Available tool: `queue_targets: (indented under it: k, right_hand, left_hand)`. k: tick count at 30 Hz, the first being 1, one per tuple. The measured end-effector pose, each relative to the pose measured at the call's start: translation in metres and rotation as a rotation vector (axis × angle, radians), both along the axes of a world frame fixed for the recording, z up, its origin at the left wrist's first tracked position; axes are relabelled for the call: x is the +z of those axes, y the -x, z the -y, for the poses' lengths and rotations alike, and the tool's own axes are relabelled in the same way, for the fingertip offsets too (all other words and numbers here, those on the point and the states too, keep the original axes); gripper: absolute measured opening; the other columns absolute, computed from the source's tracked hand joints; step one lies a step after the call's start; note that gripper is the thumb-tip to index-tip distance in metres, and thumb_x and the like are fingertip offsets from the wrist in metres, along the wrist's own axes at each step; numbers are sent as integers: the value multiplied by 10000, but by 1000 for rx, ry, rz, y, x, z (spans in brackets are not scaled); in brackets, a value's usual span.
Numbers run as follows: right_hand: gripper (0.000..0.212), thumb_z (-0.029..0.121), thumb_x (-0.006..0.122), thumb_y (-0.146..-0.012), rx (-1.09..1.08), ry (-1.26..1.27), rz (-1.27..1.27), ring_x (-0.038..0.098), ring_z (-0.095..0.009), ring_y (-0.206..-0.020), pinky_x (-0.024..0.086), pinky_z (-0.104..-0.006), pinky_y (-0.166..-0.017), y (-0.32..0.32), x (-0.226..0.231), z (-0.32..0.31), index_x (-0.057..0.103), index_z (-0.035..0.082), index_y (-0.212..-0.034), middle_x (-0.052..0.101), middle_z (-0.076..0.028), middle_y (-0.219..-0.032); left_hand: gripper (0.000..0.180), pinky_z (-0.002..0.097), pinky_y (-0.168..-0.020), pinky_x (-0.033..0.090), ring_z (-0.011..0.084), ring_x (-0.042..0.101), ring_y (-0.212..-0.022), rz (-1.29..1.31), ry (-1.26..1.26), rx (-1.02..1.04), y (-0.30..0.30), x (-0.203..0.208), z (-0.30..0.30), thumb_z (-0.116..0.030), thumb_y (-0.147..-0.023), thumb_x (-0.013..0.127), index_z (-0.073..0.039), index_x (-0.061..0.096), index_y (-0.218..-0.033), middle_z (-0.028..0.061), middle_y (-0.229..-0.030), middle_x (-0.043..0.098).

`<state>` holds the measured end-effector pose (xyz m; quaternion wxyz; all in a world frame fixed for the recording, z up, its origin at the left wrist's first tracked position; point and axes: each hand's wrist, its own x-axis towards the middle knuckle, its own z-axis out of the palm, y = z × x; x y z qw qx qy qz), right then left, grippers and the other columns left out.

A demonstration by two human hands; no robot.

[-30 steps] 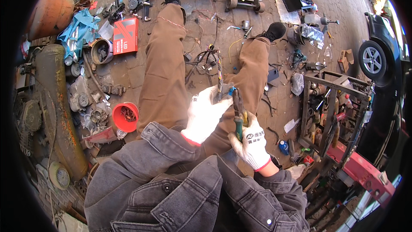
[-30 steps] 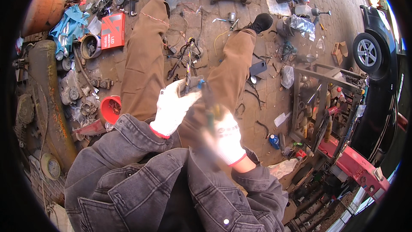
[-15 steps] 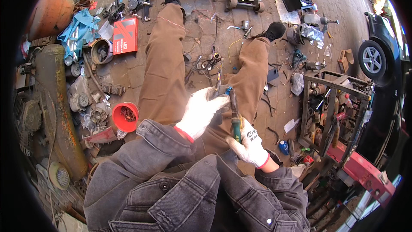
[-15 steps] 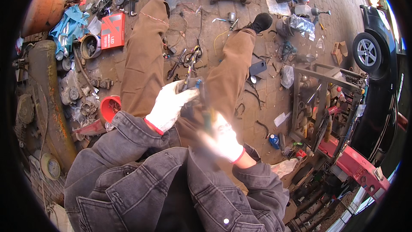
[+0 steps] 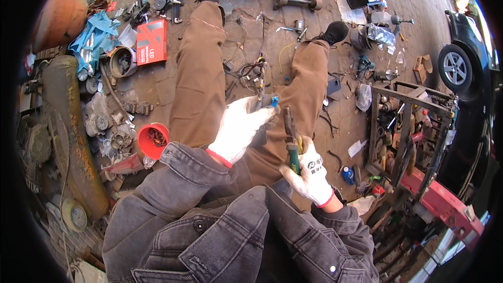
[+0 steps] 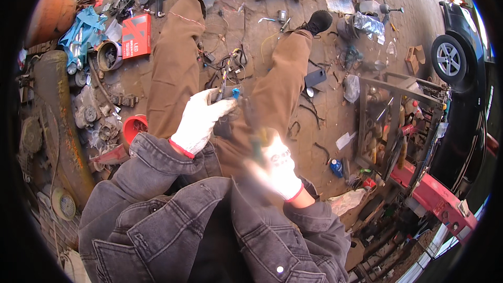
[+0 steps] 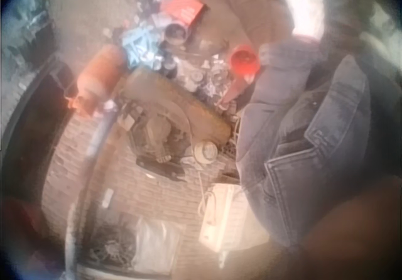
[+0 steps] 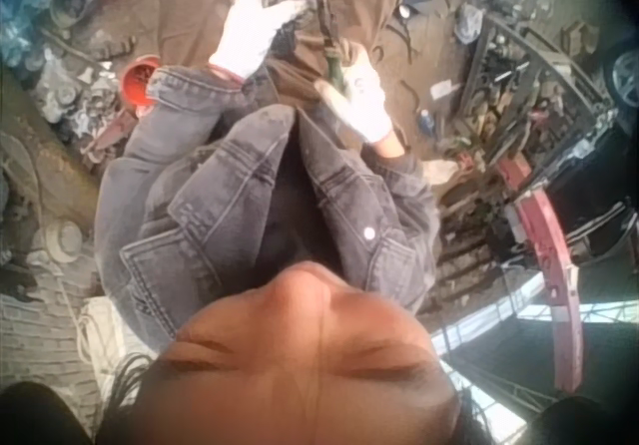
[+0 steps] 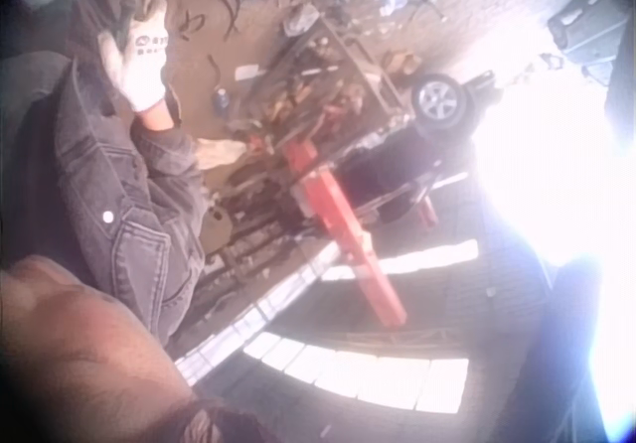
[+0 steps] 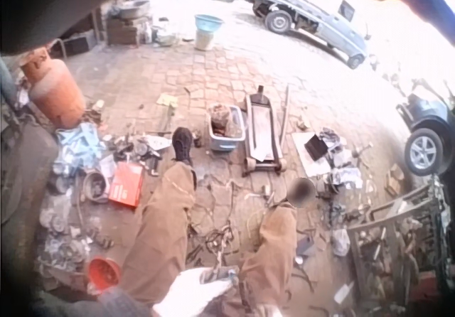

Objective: The person sits on the ground and works on a bundle of wires. They strip the outer insulation with pliers, separate individual wires, and use a screwdriver to adjust or connect components. The person continues to strip and arrange the wires throughout the clip.

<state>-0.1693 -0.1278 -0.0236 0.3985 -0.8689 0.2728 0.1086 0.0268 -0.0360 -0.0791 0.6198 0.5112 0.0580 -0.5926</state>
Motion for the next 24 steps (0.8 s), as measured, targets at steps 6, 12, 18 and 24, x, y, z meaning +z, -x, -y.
queue_targets:
  k: [6, 12, 18, 24]
  right_hand:
    - [303, 196, 759, -770, 22, 169, -39, 650, -466, -1037, 535, -451, -906, -14, -5, -8, 710, -28, -968, 508, -337, -1347]
    - [385, 195, 758, -770, 36, 263, -46, 650, -457, -1058, 533, -444, -931, -14, -3, -9, 699, -41, -1068, 510, -327, -1356]
    - [392, 193, 748, -783, 34, 280, -45, 661, -443, -1022, 545, -444, -890, -12, -8, -9, 680, -29, -1100, 527, -309, -1321]
    - [346, 168, 729, -806, 75, 338, -17, 676, -418, -922, 560, -445, -779, -8, -16, -10, 663, -10, -1096, 552, -285, -1245]
  left_hand:
    - [306, 236, -712, 468, 44, 544, -797, 183, -56, -80, 3, 3, 0, -121, -908, 689, 20, 688, -1179, 8, -923, 682]
    - [341, 250, -713, 486, 45, 541, -792, 349, -89, -169, 1, 11, 1, -169, -879, 710, 21, 703, -1162, 25, -912, 700]
    - [362, 321, -767, 530, 137, 652, -833, 691, -121, -167, 19, -5, 1, -194, -881, 709, 34, 689, -1162, 123, -976, 742]
    - [403, 407, -856, 557, 330, 690, -987, 1249, -163, -125, 44, -21, -5, -220, -849, 756, -23, 672, -1190, 158, -1089, 703]
